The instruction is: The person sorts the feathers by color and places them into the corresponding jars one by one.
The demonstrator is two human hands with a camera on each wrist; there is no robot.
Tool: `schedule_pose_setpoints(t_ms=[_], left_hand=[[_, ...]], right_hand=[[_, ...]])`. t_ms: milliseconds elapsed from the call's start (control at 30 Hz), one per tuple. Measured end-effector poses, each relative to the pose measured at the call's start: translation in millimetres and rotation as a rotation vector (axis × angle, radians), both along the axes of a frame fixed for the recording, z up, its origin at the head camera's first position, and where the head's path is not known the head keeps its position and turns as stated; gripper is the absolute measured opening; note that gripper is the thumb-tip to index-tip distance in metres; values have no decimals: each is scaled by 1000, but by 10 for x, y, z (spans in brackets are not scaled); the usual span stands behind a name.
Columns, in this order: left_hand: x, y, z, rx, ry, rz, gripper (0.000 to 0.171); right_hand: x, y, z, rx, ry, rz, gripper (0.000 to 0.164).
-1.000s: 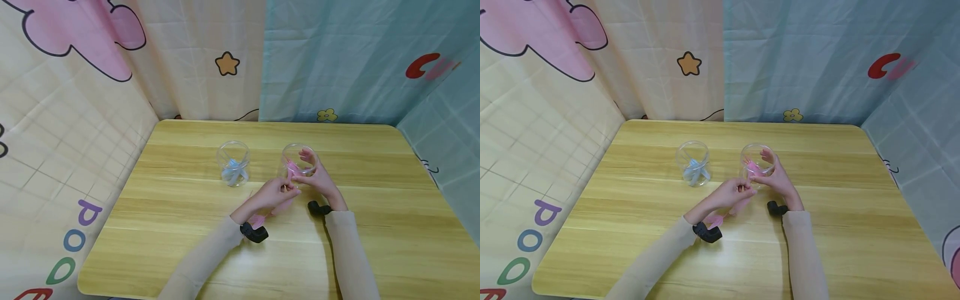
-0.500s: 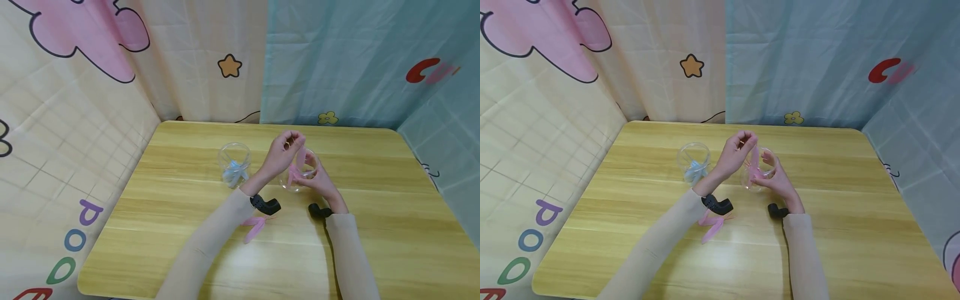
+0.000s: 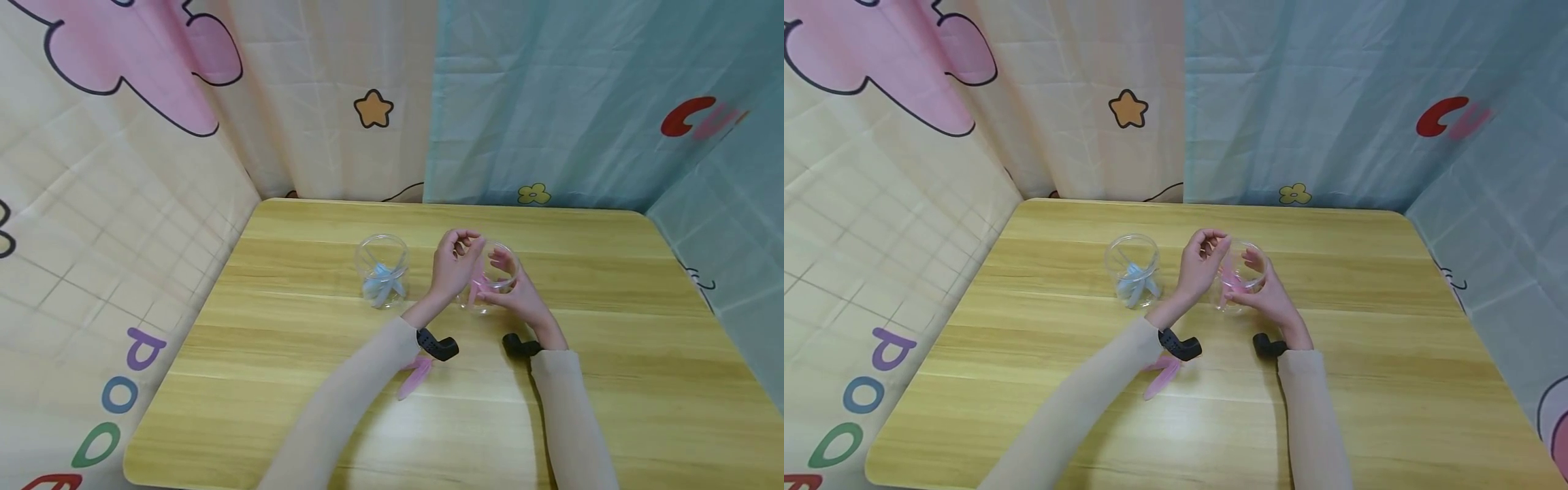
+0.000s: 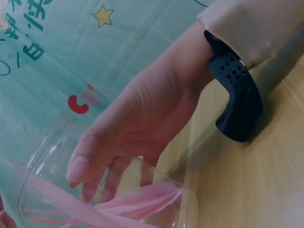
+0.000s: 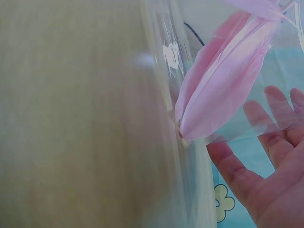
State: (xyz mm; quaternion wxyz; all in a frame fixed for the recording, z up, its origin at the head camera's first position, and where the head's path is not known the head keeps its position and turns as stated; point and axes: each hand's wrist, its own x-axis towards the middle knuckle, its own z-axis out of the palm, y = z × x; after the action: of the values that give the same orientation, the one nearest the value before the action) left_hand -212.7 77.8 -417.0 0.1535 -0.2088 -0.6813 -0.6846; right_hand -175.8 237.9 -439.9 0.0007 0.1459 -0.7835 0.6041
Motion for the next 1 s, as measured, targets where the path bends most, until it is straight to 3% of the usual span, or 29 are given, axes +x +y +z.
schedule_pose_setpoints(t_ms=[133,267,500,700,1000], left_hand=[[73,-123,-73,-46,31,0,18],[170,-293,-109,-230,58,19,17],[386,-582,-232,-642,-30,32,29],[570,-777,-347,-854,-101,5,36],[749,-903,-474,-1118,-132,-56,41]], right_hand=[[-15,2,-16,-4,10,1,85],[-29,3,-32,-12,20,6,84],[-29,2,-47,-8,21,2,84],[-15,-5,-35,5,40,4,83],[-13,-3,-35,17,45,2,84]])
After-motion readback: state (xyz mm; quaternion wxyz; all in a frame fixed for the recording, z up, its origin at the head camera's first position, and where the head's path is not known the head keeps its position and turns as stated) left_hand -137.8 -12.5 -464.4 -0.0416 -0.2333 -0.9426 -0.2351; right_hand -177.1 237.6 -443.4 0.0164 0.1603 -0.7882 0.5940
